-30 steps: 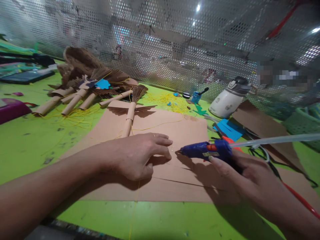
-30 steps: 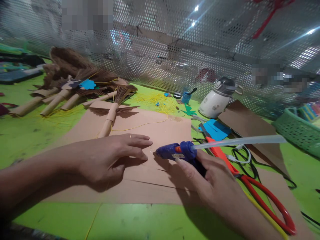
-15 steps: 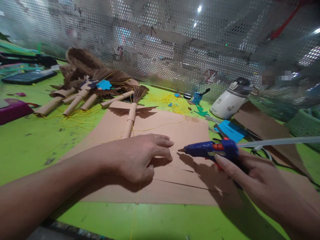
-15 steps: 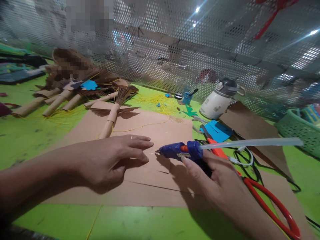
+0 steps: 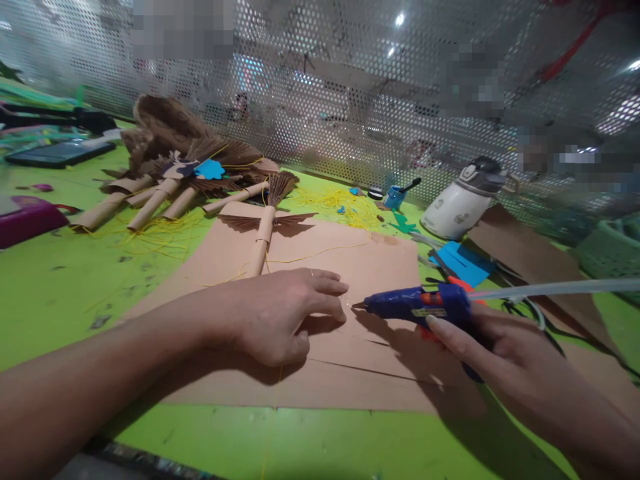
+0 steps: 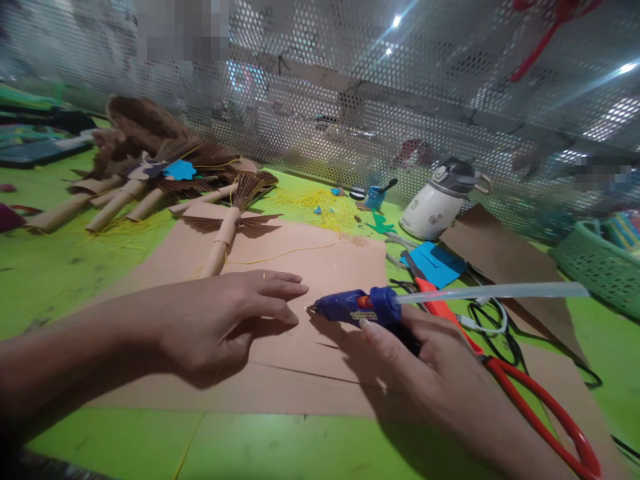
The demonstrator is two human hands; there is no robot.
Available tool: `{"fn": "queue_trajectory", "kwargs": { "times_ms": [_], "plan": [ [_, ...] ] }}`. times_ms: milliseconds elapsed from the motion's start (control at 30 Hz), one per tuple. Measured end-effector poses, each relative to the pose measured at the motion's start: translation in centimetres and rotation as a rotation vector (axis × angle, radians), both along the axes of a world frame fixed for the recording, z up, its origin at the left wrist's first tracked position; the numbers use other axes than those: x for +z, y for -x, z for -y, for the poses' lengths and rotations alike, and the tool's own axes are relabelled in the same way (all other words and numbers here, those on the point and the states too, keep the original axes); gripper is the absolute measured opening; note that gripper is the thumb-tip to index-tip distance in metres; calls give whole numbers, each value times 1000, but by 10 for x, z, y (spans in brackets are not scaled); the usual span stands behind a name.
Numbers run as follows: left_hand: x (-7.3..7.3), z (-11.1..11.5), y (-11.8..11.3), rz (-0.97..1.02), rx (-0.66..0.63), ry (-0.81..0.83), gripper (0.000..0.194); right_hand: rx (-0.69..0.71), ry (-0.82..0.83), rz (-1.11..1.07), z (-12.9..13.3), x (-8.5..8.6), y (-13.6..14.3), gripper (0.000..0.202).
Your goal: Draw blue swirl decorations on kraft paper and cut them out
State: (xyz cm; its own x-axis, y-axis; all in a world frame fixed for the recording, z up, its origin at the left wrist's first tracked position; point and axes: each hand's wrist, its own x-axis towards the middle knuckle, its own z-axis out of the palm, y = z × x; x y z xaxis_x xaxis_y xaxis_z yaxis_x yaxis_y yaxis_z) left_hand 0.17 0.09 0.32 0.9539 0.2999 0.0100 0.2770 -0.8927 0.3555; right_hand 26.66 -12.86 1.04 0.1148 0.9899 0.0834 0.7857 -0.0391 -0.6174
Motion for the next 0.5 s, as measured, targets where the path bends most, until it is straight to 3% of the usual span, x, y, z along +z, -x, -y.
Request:
{"fn": "queue_trajectory", "kwargs": {
  "times_ms": [133, 267, 500],
  "plan": [
    [-2, 0, -1, 17, 1, -6, 55, -104, -42, 26, 2, -3, 6, 48],
    [-3, 2, -1, 27, 3, -10, 55, -69, -25, 68, 1, -4, 5, 49],
    [-2, 3, -1, 39, 9, -10, 54, -128, -47, 16, 2, -4, 11, 48]
  ]
}}
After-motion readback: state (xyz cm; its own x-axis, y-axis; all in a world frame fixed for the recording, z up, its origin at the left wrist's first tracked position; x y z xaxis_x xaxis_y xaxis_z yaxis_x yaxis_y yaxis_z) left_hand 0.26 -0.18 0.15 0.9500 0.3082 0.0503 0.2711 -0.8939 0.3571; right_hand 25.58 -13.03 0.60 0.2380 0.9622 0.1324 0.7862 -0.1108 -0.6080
